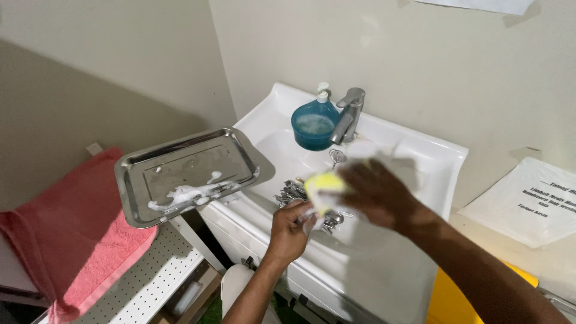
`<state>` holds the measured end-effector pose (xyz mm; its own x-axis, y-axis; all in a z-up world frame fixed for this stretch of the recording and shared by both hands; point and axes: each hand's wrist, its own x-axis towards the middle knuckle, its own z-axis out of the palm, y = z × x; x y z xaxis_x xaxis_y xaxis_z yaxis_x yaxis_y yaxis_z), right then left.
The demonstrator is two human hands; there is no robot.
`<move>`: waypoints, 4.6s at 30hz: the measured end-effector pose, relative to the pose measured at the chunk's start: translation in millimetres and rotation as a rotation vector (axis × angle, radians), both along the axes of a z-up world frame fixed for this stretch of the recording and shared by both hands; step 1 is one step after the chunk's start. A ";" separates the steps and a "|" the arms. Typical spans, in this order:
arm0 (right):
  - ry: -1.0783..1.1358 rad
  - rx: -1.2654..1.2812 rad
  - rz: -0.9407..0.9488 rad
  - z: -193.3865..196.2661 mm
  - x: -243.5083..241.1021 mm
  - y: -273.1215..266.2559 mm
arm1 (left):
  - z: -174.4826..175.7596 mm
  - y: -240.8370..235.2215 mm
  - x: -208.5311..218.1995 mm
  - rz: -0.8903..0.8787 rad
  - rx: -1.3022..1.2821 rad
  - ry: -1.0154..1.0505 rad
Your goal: The person scrubs a collection of metal dental instruments with a yellow sponge and soap in a white sink. They rinse the instruments under running water and place them into a metal tray. Finally, the person scrubs the metal tray itself with the sponge.
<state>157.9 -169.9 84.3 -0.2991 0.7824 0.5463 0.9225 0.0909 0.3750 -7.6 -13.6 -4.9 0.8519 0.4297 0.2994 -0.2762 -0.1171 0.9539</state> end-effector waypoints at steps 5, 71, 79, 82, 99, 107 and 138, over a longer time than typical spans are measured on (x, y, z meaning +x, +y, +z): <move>0.175 0.084 -0.336 68.4 -12.3 0.9 | -4.2 -1.4 2.5 0.043 -0.003 0.039; 1.560 -0.247 0.095 15.2 -13.5 -48.7 | -10.5 6.8 28.8 0.136 0.116 -0.098; 1.000 -0.154 0.004 -24.5 -72.0 -32.8 | -33.7 9.6 48.0 -0.031 -0.369 0.073; 0.994 -0.183 0.106 -66.7 -63.7 -36.0 | -45.9 16.7 45.8 -0.299 -0.584 0.087; 0.803 -0.276 0.098 -121.2 -44.2 -50.4 | 5.3 4.7 43.9 -0.209 -0.809 0.379; 1.491 -0.195 -0.285 -93.1 -33.0 -64.0 | -21.8 14.8 50.8 -0.096 -0.864 0.337; 1.393 0.315 -0.312 -99.1 2.9 -60.8 | -119.8 82.4 192.1 0.104 1.297 0.822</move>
<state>160.8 -230.7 -14.7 0.7591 0.5108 0.4035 0.5147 -0.0914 -0.8525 184.5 68.8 -124.6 0.9473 0.3197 -0.0200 0.3203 -0.9451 0.0639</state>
